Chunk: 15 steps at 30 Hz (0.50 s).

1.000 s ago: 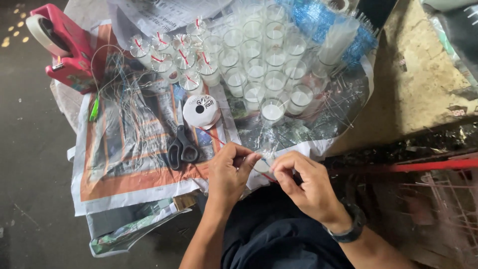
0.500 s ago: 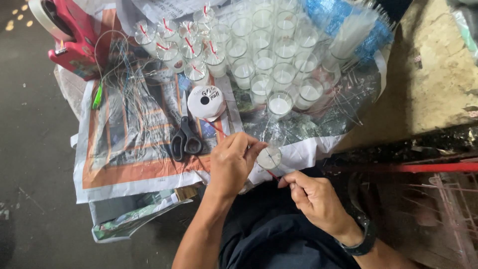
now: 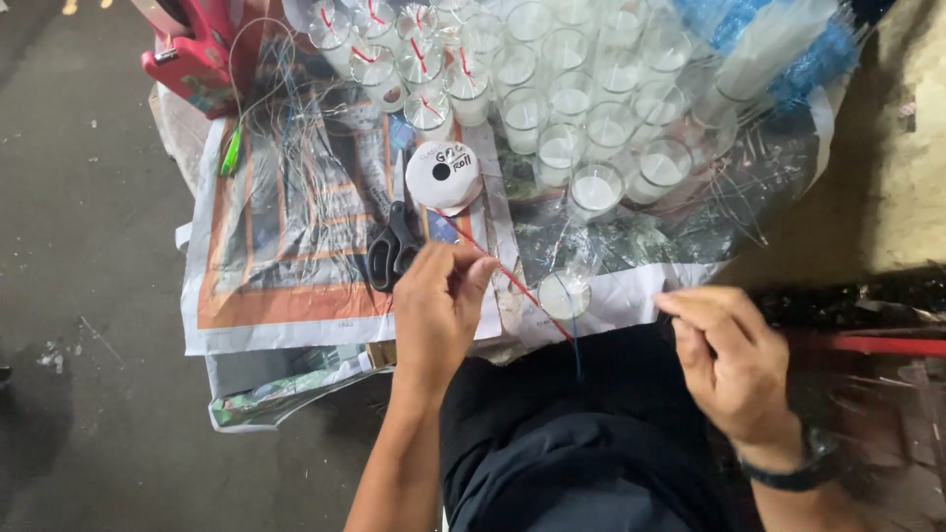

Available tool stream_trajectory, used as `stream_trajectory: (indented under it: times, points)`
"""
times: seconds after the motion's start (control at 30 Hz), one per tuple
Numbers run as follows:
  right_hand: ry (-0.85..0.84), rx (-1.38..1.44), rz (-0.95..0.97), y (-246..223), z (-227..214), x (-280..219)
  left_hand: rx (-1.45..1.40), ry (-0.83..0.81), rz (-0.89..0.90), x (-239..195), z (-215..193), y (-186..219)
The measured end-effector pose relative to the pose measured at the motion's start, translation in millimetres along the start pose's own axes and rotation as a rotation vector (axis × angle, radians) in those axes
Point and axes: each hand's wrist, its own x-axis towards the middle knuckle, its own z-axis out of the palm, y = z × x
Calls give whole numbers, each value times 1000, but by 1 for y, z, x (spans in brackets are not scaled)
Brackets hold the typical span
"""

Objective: Tying red decorative string around the necks of small glass jars in a production setting.

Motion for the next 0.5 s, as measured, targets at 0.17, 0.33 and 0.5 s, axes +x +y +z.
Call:
stream_trajectory:
  times: [0.17,0.33,0.5]
  points:
    - [-99,-43,-356,-9,9,32,-247,-226,-283,-10,46,-22]
    - [-69,-20,-522,-7,33,40,-664,-107,-368,-11,78,-32]
    - [-17,348,-168,-13,46,35,-561,-26,-319,-16,77,-27]
